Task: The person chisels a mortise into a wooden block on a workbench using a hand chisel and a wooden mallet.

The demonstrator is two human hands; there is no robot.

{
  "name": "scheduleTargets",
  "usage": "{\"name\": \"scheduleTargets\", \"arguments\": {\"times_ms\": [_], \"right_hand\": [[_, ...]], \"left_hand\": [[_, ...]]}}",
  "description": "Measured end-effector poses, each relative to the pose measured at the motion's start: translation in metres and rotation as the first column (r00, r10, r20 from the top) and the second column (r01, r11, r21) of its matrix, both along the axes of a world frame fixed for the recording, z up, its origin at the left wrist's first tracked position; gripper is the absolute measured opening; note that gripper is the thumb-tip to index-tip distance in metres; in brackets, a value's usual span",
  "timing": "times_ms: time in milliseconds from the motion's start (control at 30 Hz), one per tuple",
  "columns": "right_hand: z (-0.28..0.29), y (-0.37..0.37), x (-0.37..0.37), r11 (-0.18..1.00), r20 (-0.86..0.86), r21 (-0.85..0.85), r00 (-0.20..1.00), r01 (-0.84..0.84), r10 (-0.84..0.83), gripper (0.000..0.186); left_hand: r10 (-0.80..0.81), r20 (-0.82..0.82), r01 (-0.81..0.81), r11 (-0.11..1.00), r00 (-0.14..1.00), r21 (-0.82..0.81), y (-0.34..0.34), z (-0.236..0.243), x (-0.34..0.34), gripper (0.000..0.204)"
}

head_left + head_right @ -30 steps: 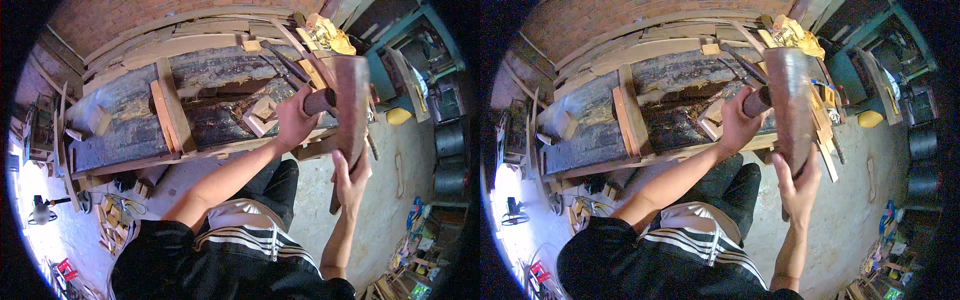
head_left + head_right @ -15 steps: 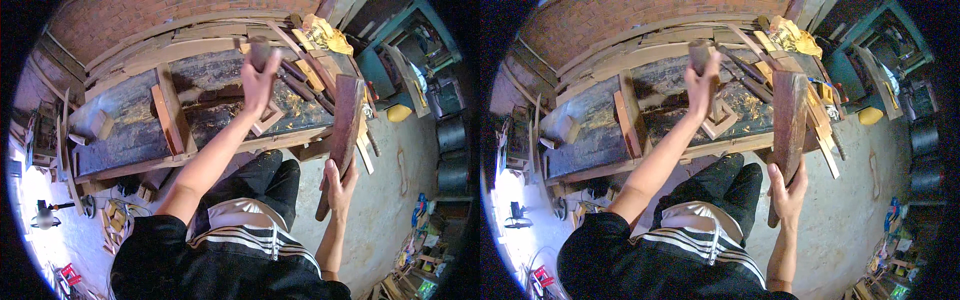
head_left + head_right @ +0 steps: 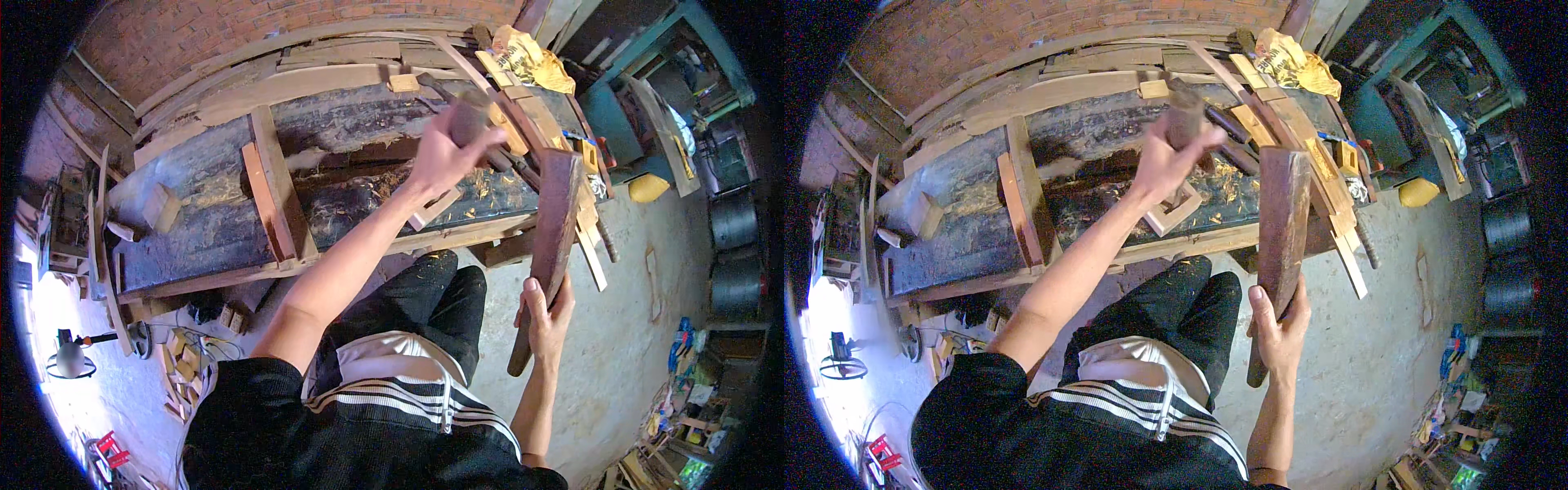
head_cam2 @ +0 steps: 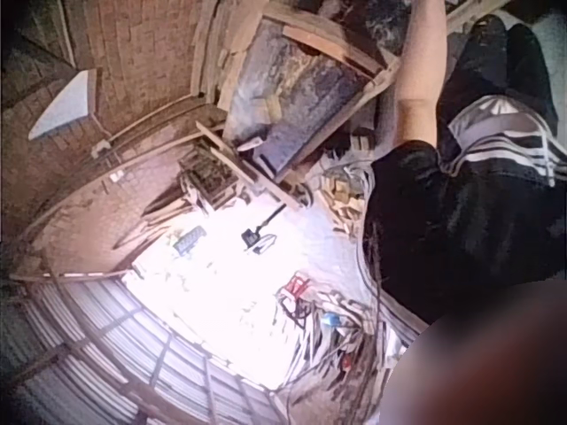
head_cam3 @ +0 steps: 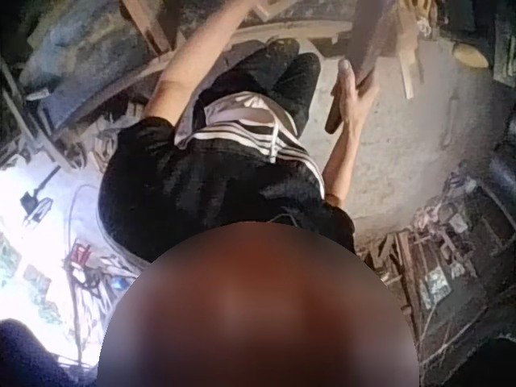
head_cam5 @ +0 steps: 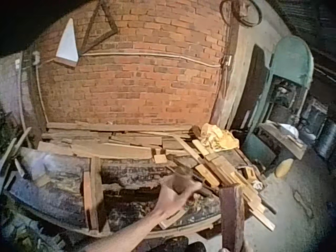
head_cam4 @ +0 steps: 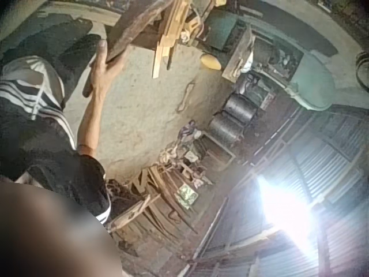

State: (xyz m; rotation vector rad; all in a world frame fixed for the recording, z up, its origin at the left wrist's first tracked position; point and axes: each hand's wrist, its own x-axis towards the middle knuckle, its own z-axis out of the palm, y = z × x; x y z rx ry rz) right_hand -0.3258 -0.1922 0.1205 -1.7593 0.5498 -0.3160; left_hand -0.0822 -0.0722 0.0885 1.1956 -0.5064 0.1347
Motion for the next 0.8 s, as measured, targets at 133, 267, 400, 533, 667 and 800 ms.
{"name": "scheduleTargets", "arguments": {"times_ms": [133, 267, 400, 533, 667, 800], "right_hand": [[0.034, 0.008, 0.017, 0.993, 0.245, -0.096, 0.969, 0.069, -0.044, 0.034], [0.052, 0.002, 0.027, 0.98, 0.474, -0.185, 0.88, 0.069, 0.028, 0.035], [0.049, -0.004, 0.044, 0.784, 0.053, -0.617, 0.99, -0.071, 0.131, 0.053], [0.055, 0.009, 0.021, 0.964, 0.323, -0.226, 0.945, 0.139, -0.061, 0.042], [0.033, 0.004, 0.032, 0.88, 0.257, -0.461, 0.966, 0.114, 0.009, 0.039], [0.022, 0.002, 0.019, 0.971, 0.028, -0.226, 0.996, -0.082, 0.09, 0.048]], "left_hand": [[-0.328, -0.032, 0.322, 0.9, 0.944, 0.292, -0.019, -0.001, -0.004, 0.043], [-0.132, 0.241, 0.049, 0.946, 0.962, 0.32, -0.041, -0.007, -0.037, 0.035], [-0.166, 0.42, -0.091, 0.846, 0.892, 0.526, -0.043, -0.023, -0.045, 0.034], [-0.216, 0.323, 0.035, 0.873, 0.922, 0.486, -0.045, -0.021, -0.05, 0.033], [-0.238, 0.308, 0.056, 0.864, 0.921, 0.5, -0.044, -0.026, -0.049, 0.031], [-0.121, 0.307, 0.034, 0.961, 0.944, 0.275, -0.043, -0.023, -0.034, 0.028]]}}
